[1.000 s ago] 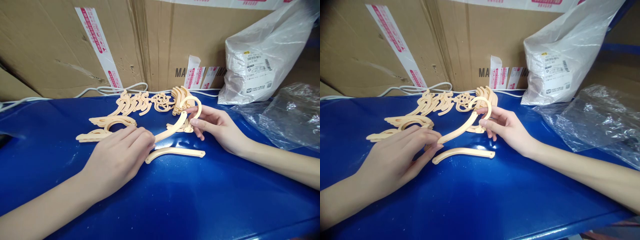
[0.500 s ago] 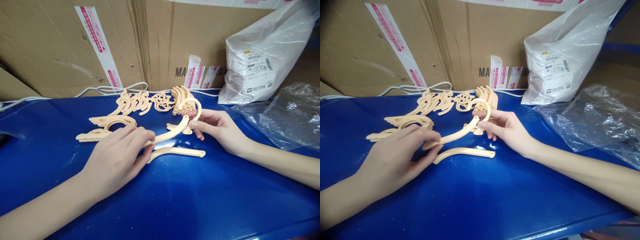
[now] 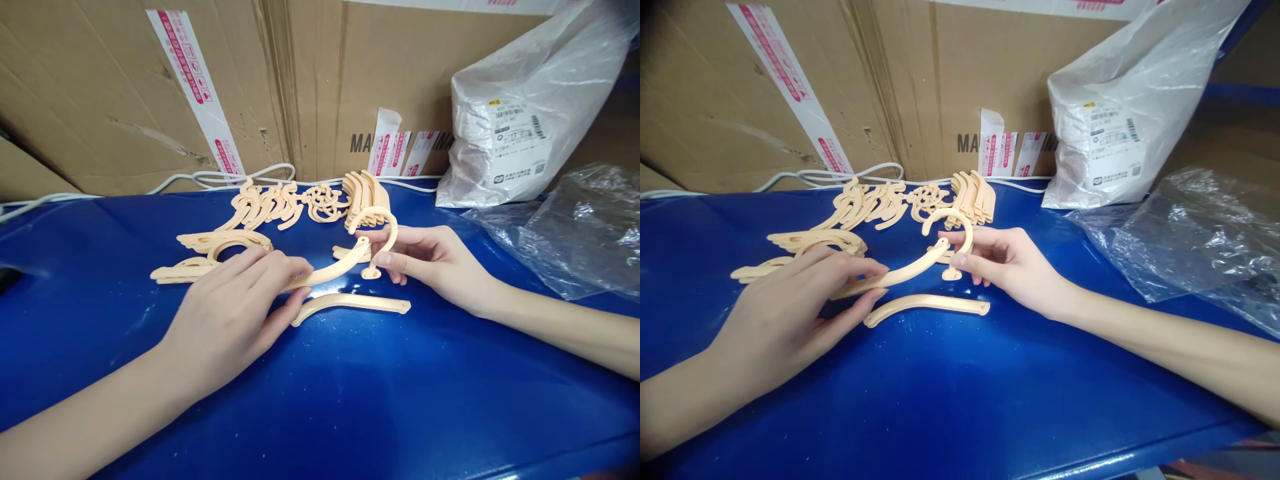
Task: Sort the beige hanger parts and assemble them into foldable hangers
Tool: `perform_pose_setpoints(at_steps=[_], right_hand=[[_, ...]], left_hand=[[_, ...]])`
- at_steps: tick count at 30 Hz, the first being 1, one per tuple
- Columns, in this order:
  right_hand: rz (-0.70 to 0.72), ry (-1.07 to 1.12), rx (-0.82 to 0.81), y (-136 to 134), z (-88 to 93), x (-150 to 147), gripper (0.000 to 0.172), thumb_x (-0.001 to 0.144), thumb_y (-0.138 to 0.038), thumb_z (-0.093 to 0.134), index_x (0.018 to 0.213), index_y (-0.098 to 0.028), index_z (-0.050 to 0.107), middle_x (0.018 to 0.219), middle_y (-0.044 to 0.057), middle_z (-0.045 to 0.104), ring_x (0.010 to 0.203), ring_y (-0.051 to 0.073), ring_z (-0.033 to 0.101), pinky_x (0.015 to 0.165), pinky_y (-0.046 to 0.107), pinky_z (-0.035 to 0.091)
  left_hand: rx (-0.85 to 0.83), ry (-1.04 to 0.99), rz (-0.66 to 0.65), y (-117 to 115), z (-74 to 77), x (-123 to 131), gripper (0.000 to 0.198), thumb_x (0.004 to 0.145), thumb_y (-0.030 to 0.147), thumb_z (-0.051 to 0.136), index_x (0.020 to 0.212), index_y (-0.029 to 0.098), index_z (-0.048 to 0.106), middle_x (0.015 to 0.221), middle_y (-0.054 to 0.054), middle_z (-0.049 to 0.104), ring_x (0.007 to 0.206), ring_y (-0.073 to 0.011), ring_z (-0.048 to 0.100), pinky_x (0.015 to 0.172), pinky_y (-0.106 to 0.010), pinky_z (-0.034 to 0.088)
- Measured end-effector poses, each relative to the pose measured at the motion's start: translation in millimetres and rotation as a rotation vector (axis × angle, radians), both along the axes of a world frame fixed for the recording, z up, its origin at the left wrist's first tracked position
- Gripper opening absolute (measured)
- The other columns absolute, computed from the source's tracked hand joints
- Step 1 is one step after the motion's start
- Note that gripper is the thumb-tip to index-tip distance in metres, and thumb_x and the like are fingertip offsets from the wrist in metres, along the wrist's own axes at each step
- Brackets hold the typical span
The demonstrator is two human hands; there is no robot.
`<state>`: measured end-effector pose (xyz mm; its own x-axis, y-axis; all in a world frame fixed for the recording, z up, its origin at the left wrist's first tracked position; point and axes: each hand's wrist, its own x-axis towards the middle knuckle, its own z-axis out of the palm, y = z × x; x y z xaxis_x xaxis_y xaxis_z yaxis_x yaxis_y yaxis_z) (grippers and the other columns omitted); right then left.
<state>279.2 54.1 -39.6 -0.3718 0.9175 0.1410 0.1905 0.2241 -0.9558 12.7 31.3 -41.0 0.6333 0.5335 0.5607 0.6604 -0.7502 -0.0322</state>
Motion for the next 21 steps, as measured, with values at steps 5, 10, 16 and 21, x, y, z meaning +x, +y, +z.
perform_pose_setpoints(at_steps=[5,10,16,21], right_hand=[[0.106,-0.102,0.029,-4.0,1.6,-1.3,0.034,0.087,-0.037,0.068,0.117,-0.021,0.073,0.085,0.003,0.072,0.062,0.01,0.054,0.055,0.024,0.045],[0.199,-0.23,0.189,-5.0,1.9,-2.3,0.029,0.089,-0.035,0.066,0.114,-0.023,0.075,0.087,0.004,0.071,0.077,0.015,0.059,0.065,0.028,0.046],[0.173,-0.087,-0.058,-4.4,-0.7,-2.1,0.035,0.086,-0.036,0.069,0.117,-0.017,0.069,0.071,0.0,0.064,0.055,0.009,0.054,0.05,0.023,0.043],[0.184,0.078,-0.187,0.3,-1.2,-4.6,0.028,0.084,-0.025,0.072,0.109,-0.015,0.063,0.074,-0.002,0.065,0.054,0.006,0.055,0.05,0.018,0.047]], left_hand=[[-0.079,-0.018,-0.029,-0.2,2.4,2.2,0.016,0.098,0.025,0.052,0.103,0.015,0.063,0.09,-0.002,0.068,0.082,-0.0182,0.058,0.075,-0.031,0.042],[-0.14,-0.008,-0.043,0.2,2.9,4.9,0.016,0.099,0.025,0.05,0.105,0.016,0.062,0.093,-0.003,0.068,0.082,-0.0188,0.057,0.074,-0.032,0.041],[-0.175,0.019,-0.09,1.7,-0.1,4.1,0.018,0.1,0.023,0.046,0.107,0.015,0.061,0.091,-0.004,0.066,0.082,-0.0204,0.056,0.076,-0.033,0.041],[-0.284,0.0,-0.14,1.2,-1.6,5.1,0.018,0.101,0.022,0.044,0.111,0.017,0.058,0.094,-0.003,0.064,0.085,-0.0176,0.057,0.078,-0.03,0.042]])
